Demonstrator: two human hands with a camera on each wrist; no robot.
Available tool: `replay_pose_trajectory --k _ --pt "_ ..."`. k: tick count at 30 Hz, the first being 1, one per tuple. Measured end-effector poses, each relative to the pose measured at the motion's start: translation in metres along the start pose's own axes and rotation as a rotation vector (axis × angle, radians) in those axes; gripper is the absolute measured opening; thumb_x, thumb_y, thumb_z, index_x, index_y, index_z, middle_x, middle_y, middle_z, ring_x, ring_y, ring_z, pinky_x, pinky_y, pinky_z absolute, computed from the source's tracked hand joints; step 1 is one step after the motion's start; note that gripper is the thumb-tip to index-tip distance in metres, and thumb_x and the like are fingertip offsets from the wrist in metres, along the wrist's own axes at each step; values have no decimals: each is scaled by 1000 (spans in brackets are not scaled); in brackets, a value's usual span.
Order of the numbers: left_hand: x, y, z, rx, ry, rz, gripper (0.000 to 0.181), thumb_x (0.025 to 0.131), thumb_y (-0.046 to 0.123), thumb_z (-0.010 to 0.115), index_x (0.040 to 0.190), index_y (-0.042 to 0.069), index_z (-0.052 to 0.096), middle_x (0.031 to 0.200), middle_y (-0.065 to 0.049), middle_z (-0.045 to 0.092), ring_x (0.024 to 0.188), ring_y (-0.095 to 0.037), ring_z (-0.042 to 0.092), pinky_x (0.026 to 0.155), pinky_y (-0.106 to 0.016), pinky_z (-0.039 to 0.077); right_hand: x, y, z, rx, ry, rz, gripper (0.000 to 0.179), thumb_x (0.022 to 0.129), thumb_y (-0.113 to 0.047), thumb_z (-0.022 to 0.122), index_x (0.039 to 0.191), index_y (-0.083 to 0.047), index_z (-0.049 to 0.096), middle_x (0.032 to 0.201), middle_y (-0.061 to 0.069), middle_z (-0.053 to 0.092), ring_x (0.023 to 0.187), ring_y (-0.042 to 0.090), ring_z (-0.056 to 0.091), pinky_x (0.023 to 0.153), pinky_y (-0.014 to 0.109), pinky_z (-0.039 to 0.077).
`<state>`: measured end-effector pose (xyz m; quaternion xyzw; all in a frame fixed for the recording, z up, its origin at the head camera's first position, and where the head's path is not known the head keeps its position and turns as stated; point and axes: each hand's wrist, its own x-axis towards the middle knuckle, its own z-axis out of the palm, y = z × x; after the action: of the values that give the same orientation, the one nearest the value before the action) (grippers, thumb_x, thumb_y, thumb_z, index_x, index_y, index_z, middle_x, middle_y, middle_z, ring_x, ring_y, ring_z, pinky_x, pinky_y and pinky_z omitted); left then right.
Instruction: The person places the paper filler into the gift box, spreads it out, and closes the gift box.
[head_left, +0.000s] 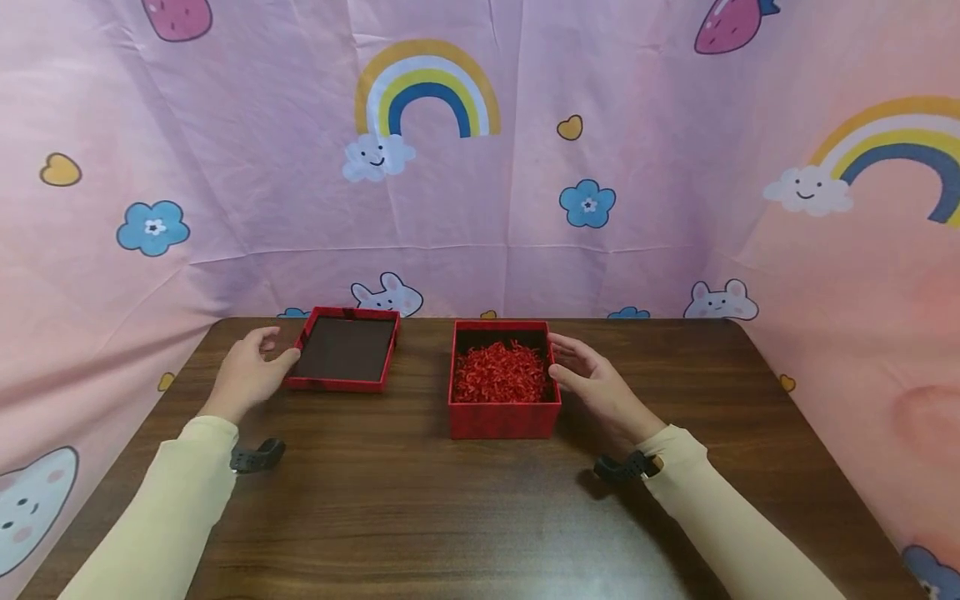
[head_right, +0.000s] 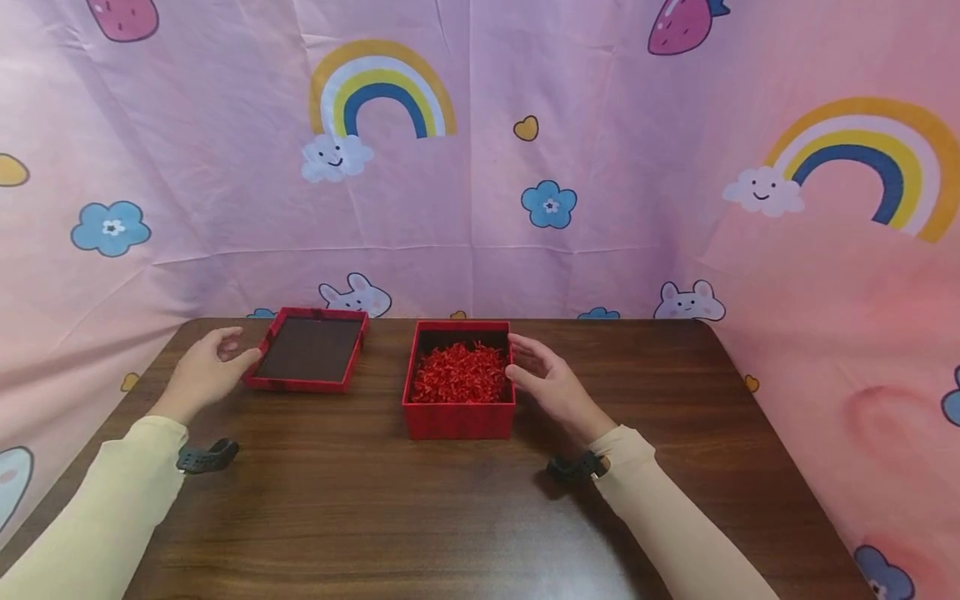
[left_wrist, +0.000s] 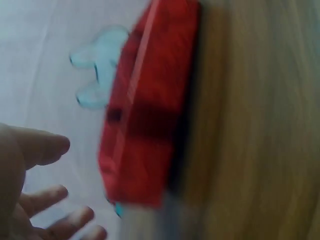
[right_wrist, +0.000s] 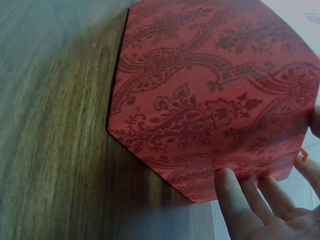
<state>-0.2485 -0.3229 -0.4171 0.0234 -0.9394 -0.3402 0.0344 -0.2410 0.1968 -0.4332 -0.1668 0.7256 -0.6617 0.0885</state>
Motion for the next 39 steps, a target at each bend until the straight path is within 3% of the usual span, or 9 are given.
replay_pose_trajectory --k 3,5,10,14,18,23,27,31,39 --pt "3 -22 -4 -67 -98 -78 79 108 46 48 160 -8 20 147 -41 41 130 -56 46 101 -65 47 0 -1 0 -5 -6 6 61 104 -14 64 159 -7 38 160 23 39 144 43 42 100 37 56" --pt "3 -30 -5 -146 -152 -108 81 108 46 48 161 -6 16 149 -40 40 131 -54 47 98 -55 55 1 -1 0 -20 -12 11 61 104 -15 64 159 -8 38 161 23 38 144 43 42 101 39 56" --pt "4 -30 -6 -293 -231 -125 73 109 36 53 161 -4 22 154 -37 37 136 -45 46 87 -34 62 1 -2 1 -42 -13 17 61 105 -16 63 159 -9 37 161 23 37 144 42 43 104 44 54" --pt "3 -27 -8 -325 -257 -137 62 109 25 52 158 -7 30 155 -36 35 122 -25 59 90 -35 61 1 -4 3 -46 -10 12 61 105 -16 63 160 -9 37 161 22 37 145 41 42 108 49 51" --pt "3 -29 -9 -383 -305 -148 61 109 18 51 158 -10 27 153 -38 36 99 1 62 90 -35 61 0 -4 5 -54 -6 0 61 105 -16 63 159 -9 37 161 21 38 146 39 41 113 53 45" --pt "2 -33 -9 -548 -429 -176 70 108 15 54 159 -13 14 157 -38 28 98 2 66 95 -35 59 1 -3 6 -43 -7 -11 61 105 -15 62 160 -7 36 161 22 38 146 39 40 112 47 47" --pt "1 -34 -10 -685 -498 -201 74 109 16 54 161 -10 7 165 -34 12 104 3 64 101 -37 56 0 -4 6 -33 -11 -9 61 105 -13 61 160 -6 36 161 23 37 146 40 40 107 38 51" --pt "1 -29 -9 -748 -510 -237 78 108 15 57 162 -6 6 167 -31 8 105 2 64 105 -39 53 0 -4 3 -44 -23 -6 61 106 -11 60 160 -4 34 161 27 34 146 43 40 104 36 53" --pt "4 -11 -8 -718 -486 -229 82 107 13 57 162 -6 0 168 -31 5 100 5 62 105 -38 53 -1 -6 -1 -97 -32 3 60 106 -14 60 160 -6 35 161 27 34 142 45 44 105 49 53"
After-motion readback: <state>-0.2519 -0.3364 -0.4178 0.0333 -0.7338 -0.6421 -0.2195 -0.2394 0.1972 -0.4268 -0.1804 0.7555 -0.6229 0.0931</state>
